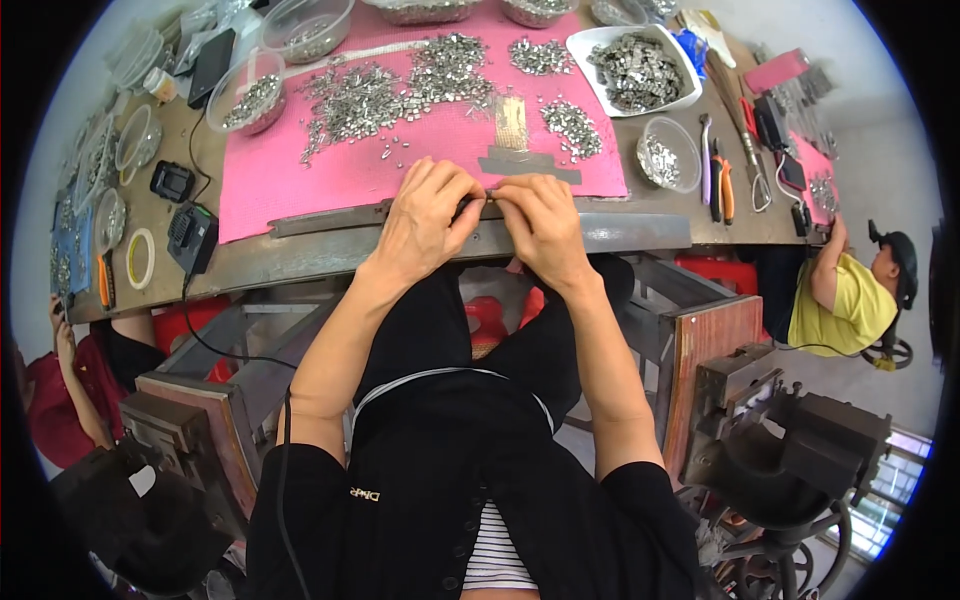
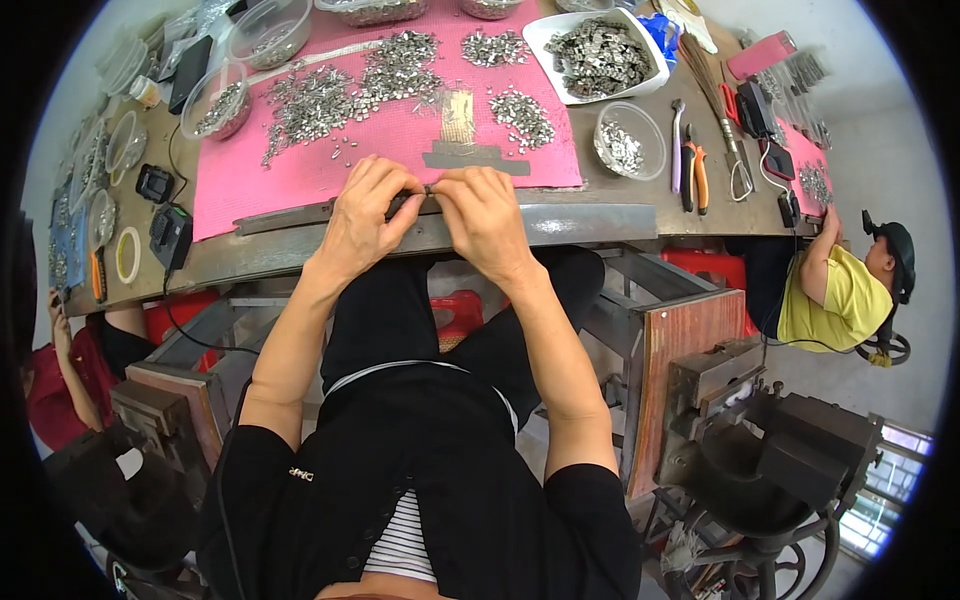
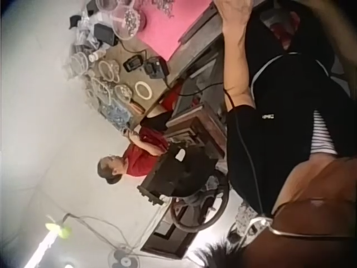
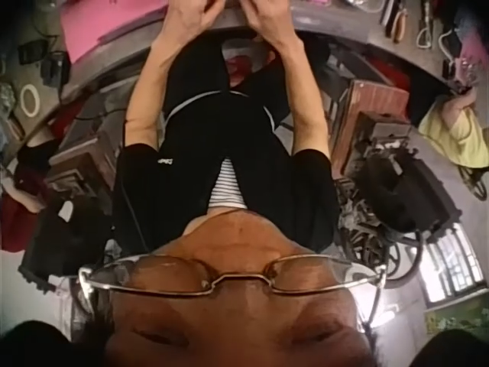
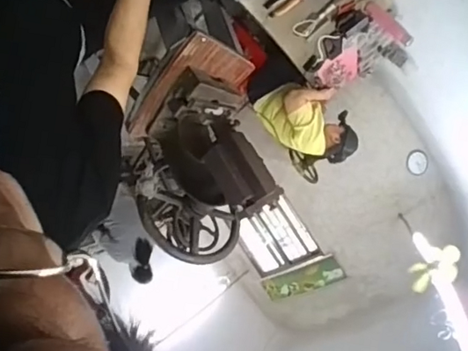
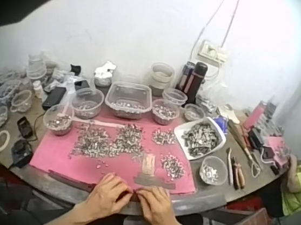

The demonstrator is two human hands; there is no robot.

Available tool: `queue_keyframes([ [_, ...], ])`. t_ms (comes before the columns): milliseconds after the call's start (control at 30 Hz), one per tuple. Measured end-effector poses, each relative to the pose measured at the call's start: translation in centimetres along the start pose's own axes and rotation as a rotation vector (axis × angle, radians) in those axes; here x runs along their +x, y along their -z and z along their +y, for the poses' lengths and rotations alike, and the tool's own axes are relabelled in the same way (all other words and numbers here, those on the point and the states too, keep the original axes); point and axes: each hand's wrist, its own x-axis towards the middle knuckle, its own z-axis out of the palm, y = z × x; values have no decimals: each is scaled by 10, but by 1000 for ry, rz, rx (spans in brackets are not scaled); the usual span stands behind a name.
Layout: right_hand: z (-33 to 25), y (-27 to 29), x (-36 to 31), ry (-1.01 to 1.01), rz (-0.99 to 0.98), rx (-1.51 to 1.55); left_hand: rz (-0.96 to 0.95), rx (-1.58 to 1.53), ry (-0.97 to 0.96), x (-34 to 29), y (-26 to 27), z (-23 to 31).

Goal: The user is manually loading small metal components into an assembly jig and then using a manual press machine to process them.

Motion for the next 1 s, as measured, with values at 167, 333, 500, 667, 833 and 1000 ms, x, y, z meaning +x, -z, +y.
queue_keyframes([
  [167, 36, 25, -1, -302, 118, -102, -10, -12, 51, 2, 0, 1],
  [333, 52, 30, -6, -269, 55, -248, -1, -2, 111, 3, -8, 4],
  [500, 52, 33, -5, -313, 74, -181, 73, 114, 103, 1, -14, 7],
  [667, 59, 25, -3, -307, 77, -230, 208, -24, 151, -2, -6, 9],
  [833, 58, 26, 0, -288, 1, -283, 319, 14, 171, -11, 13, 1],
  [1000, 44, 27, 6, -261, -29, -140, 356, 58, 208, -23, 18, -5],
])
